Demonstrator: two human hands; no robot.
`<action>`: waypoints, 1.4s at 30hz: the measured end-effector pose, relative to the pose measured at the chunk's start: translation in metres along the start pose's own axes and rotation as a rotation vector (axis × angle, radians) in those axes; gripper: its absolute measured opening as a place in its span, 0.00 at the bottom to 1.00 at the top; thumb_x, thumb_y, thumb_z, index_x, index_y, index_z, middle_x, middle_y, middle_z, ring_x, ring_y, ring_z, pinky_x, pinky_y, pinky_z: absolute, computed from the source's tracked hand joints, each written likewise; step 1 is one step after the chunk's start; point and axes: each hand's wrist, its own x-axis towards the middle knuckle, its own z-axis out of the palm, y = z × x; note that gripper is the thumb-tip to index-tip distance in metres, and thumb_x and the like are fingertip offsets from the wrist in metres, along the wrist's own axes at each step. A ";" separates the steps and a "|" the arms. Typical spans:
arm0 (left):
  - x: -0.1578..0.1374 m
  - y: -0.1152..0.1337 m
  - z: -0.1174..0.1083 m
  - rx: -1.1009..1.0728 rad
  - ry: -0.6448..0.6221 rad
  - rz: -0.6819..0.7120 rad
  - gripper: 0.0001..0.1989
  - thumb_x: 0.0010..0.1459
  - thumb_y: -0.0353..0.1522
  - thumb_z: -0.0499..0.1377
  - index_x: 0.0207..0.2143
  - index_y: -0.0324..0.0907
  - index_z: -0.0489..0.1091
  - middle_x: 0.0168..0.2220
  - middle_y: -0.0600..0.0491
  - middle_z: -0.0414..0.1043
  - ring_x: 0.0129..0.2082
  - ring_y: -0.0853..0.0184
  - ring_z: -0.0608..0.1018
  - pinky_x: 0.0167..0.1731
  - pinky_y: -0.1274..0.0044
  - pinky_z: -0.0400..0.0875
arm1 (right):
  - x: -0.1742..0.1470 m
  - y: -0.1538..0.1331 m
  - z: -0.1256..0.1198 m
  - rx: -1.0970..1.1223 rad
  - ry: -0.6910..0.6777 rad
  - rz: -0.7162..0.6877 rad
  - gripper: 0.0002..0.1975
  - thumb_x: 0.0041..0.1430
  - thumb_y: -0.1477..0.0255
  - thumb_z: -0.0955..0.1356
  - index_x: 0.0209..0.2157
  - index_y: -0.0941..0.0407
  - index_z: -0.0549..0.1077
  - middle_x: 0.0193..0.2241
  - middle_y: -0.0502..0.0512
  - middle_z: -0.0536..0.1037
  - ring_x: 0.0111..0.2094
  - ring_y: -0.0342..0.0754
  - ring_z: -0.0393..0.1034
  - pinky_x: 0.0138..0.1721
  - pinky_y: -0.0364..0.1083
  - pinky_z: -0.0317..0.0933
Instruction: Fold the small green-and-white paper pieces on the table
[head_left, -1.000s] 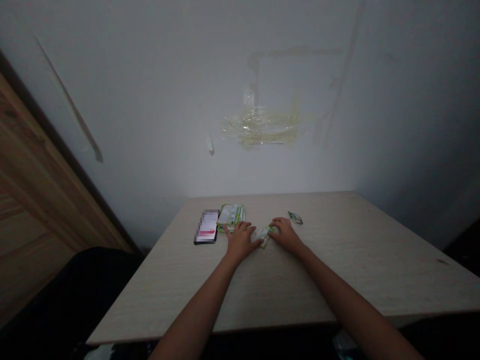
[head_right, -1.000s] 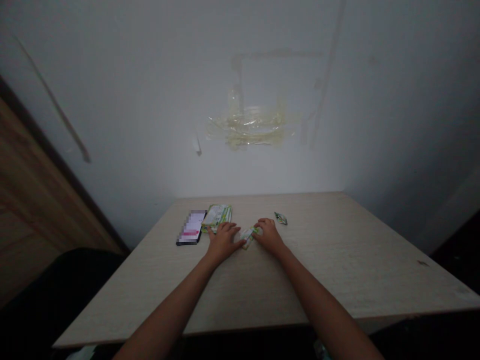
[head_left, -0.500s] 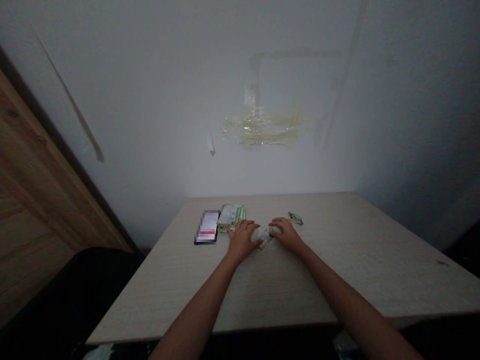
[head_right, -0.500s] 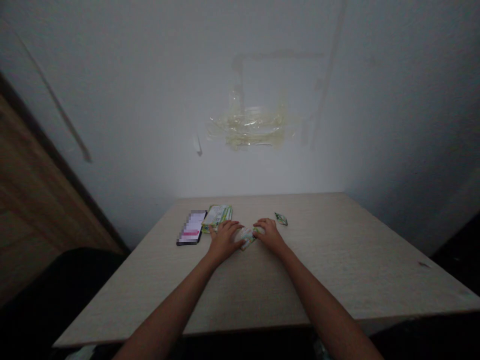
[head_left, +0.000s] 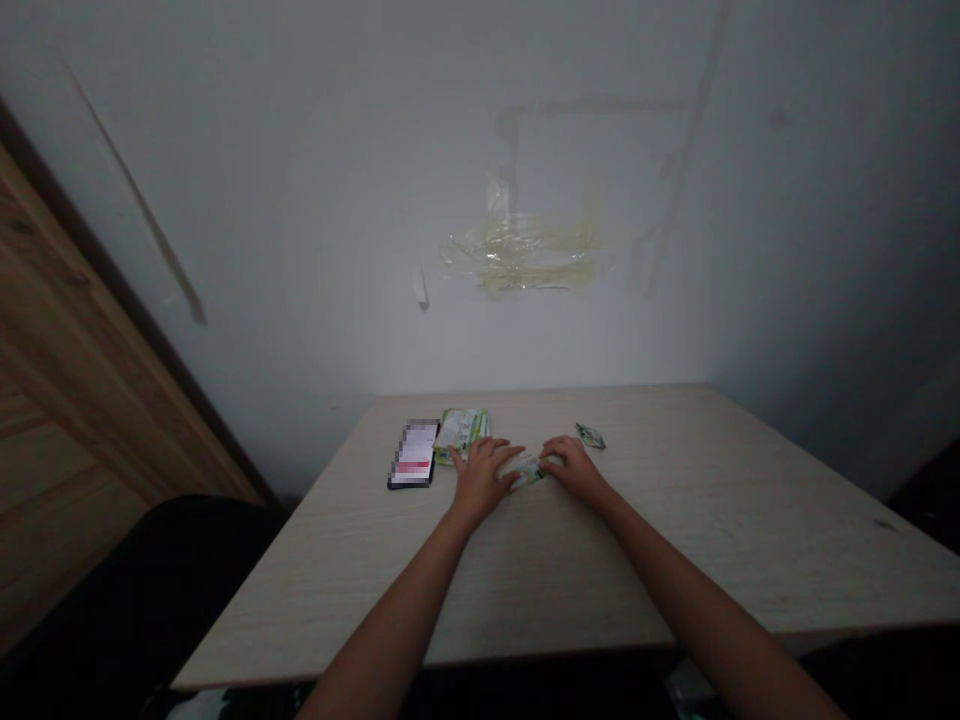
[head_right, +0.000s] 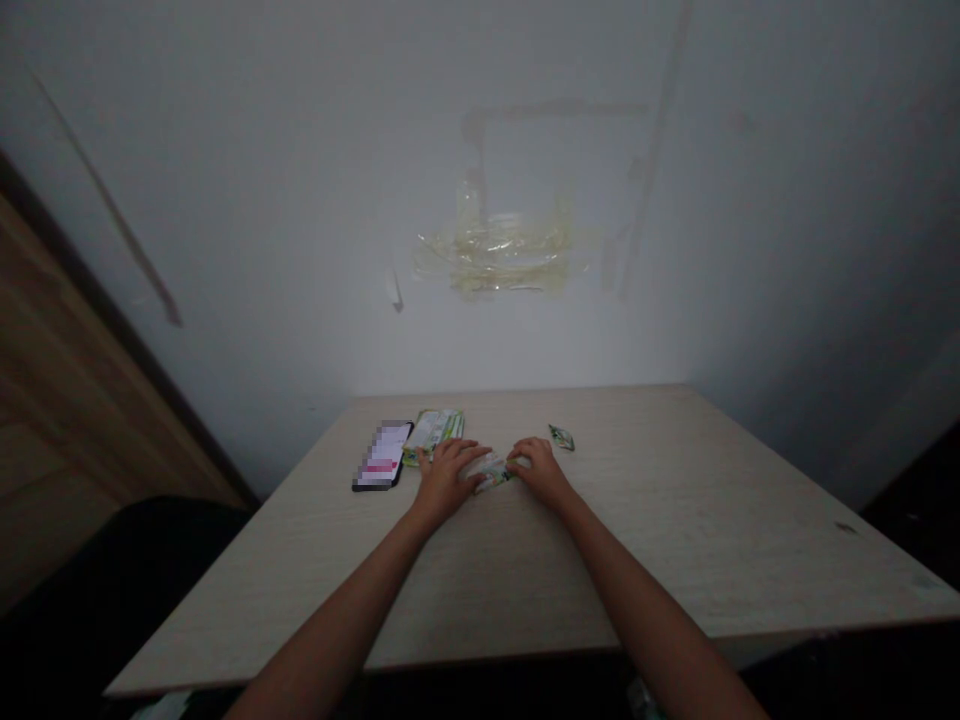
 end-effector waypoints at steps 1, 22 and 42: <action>0.000 0.000 0.000 -0.004 0.008 -0.006 0.24 0.56 0.37 0.63 0.54 0.64 0.67 0.57 0.57 0.68 0.62 0.55 0.62 0.59 0.40 0.26 | 0.000 0.000 0.000 -0.004 -0.005 0.007 0.06 0.50 0.69 0.72 0.32 0.54 0.78 0.40 0.57 0.77 0.48 0.55 0.67 0.54 0.53 0.56; 0.002 0.000 -0.003 -0.019 0.194 -0.048 0.04 0.59 0.34 0.60 0.34 0.51 0.76 0.50 0.52 0.73 0.57 0.56 0.68 0.60 0.40 0.29 | 0.003 -0.001 -0.008 0.012 0.138 -0.132 0.03 0.53 0.69 0.73 0.28 0.53 0.78 0.37 0.56 0.77 0.43 0.52 0.69 0.50 0.54 0.60; 0.000 0.001 -0.001 0.147 0.059 -0.108 0.09 0.59 0.37 0.58 0.36 0.53 0.79 0.51 0.53 0.74 0.57 0.54 0.66 0.61 0.42 0.25 | -0.002 -0.005 -0.016 -0.117 -0.166 -0.186 0.03 0.53 0.73 0.73 0.30 0.51 0.81 0.39 0.56 0.77 0.46 0.52 0.66 0.52 0.53 0.58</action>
